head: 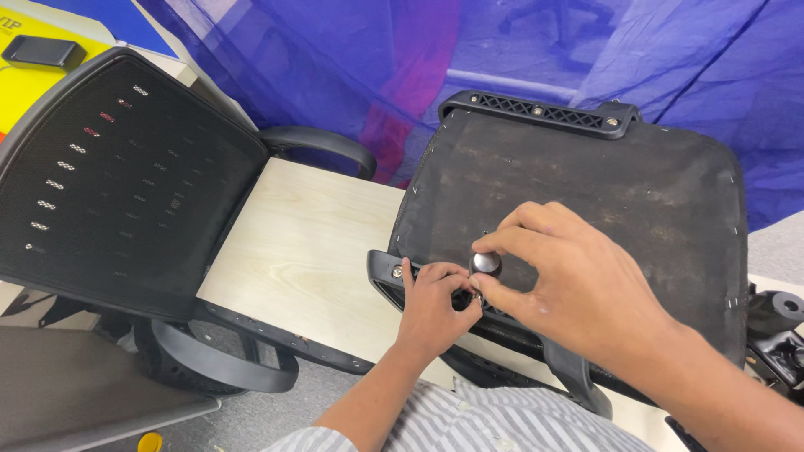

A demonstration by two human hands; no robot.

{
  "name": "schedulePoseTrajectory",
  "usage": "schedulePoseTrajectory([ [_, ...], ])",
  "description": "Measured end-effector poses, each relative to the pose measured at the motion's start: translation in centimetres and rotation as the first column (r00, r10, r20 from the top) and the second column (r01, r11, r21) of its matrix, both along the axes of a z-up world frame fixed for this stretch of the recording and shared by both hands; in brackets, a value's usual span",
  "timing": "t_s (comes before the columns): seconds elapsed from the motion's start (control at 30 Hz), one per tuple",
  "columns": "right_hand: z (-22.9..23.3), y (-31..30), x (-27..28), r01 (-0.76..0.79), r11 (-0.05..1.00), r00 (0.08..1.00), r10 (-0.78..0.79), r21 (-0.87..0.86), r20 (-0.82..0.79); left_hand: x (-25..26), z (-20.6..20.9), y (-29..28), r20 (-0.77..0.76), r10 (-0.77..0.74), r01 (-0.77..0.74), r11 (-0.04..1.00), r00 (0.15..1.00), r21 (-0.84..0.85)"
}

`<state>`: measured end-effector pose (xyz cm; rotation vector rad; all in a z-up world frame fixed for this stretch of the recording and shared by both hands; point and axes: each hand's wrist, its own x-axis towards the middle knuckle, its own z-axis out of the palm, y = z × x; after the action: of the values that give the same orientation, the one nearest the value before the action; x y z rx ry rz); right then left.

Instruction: The person uses a screwdriver to tighten screws on the underside of an office chair seat, securing the seat to its base. They then attach the chair base with casters to the seat and continue fastening screws to complete the assembly.

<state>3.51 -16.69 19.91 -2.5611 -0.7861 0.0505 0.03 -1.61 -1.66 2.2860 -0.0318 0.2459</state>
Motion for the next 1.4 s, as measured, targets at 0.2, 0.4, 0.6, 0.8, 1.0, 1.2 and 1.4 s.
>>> schedulePoseTrajectory([
  [0.2, -0.4, 0.5, 0.0, -0.213, 0.972, 0.974, 0.219, 0.099, -0.055, -0.1, 0.3, 0.2, 0.003, -0.022, 0.022, 0.998, 1.000, 0.058],
  [0.4, -1.0, 0.4, -0.1, -0.376, 0.926, 0.926, 0.377, 0.046, -0.020, -0.1, 0.7, -0.4, 0.004, 0.035, -0.035, 0.999, 0.999, 0.027],
  [0.6, 0.2, 1.1, 0.7, -0.517, 0.856, 0.850, 0.515, -0.015, 0.109, -0.1, 0.8, -0.8, -0.087, 0.065, -0.061, 0.997, 0.994, 0.042],
  [0.8, 1.8, 2.0, 0.6, -0.497, 0.850, 0.867, 0.492, -0.174, -0.076, -0.2, 1.1, -0.6, -0.107, 0.030, -0.025, 0.998, 0.994, 0.054],
  [1.0, 2.1, 3.3, 0.5, -0.428, 0.856, 0.902, 0.422, -0.289, -0.085, -0.3, 1.6, -1.0, -0.213, 0.062, -0.050, 0.997, 0.975, 0.064],
  [1.2, 1.9, 3.7, 0.9, -0.353, 0.893, 0.927, 0.373, -0.279, 0.021, -0.5, 0.8, -1.2, -0.018, 0.068, -0.068, 0.998, 0.998, -0.009],
  [1.4, 2.2, 4.0, 1.1, -0.262, 0.891, 0.952, 0.301, -0.372, 0.050, -0.4, -0.2, -1.4, -0.039, 0.104, -0.100, 0.991, 0.994, 0.085],
])
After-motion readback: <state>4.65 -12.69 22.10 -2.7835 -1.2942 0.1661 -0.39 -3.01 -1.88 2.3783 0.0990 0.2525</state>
